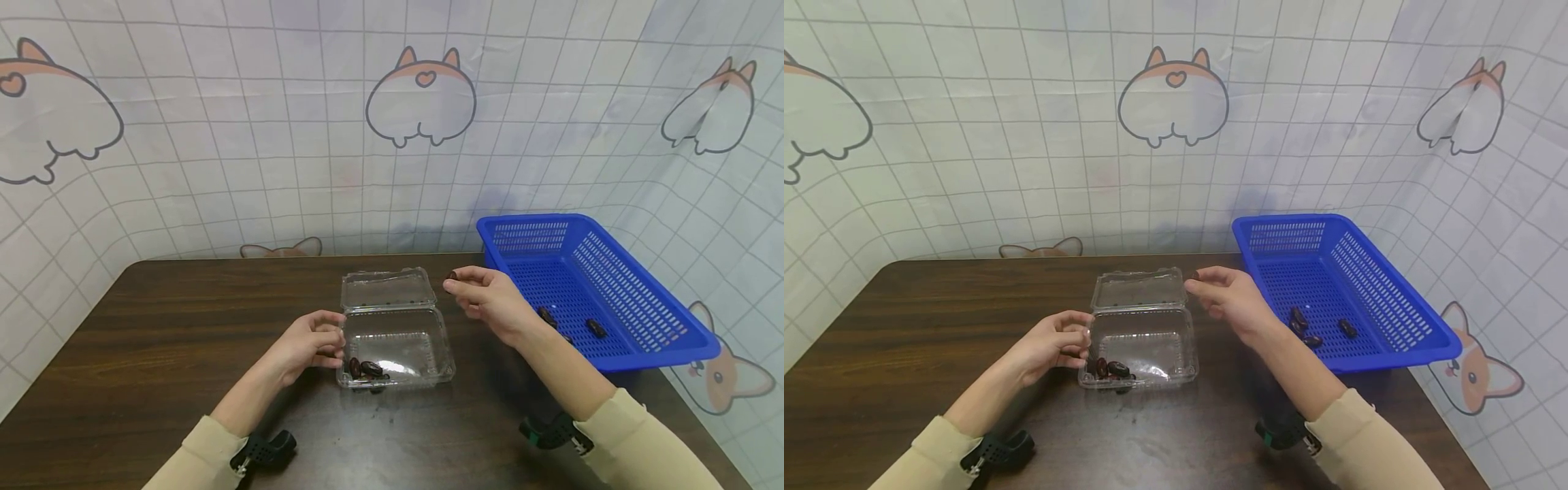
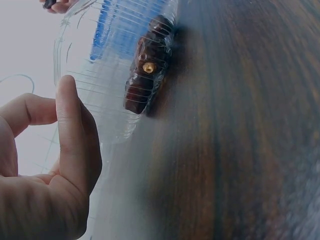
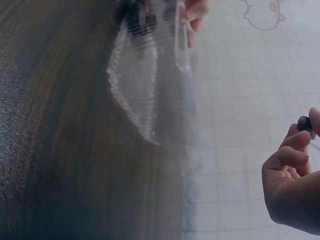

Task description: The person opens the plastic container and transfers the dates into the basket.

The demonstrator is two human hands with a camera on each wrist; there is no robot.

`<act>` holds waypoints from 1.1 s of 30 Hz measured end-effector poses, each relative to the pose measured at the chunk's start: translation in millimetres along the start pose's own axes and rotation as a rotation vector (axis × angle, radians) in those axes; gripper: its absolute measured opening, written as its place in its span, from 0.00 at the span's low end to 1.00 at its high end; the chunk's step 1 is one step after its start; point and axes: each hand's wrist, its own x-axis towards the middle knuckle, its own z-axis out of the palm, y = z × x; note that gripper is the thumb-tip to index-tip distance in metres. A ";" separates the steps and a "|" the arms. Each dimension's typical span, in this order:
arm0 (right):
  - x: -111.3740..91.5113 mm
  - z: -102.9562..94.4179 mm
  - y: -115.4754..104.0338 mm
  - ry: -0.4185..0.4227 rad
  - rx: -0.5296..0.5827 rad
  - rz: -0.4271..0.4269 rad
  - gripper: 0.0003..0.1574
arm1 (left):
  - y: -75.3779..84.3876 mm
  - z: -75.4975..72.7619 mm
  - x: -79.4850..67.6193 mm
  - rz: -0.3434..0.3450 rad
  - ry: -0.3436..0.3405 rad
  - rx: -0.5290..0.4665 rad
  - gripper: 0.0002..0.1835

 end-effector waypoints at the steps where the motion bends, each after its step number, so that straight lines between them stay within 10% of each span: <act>1: -0.8 -1.8 -1.3 0.002 -0.008 -0.003 0.11 | 0.1 0.0 -0.2 0.000 0.000 0.000 0.28; 33: -32.2 -68.5 -18.5 0.080 0.091 -0.020 0.11 | -1.1 -1.0 1.0 0.004 -0.007 -0.001 0.29</act>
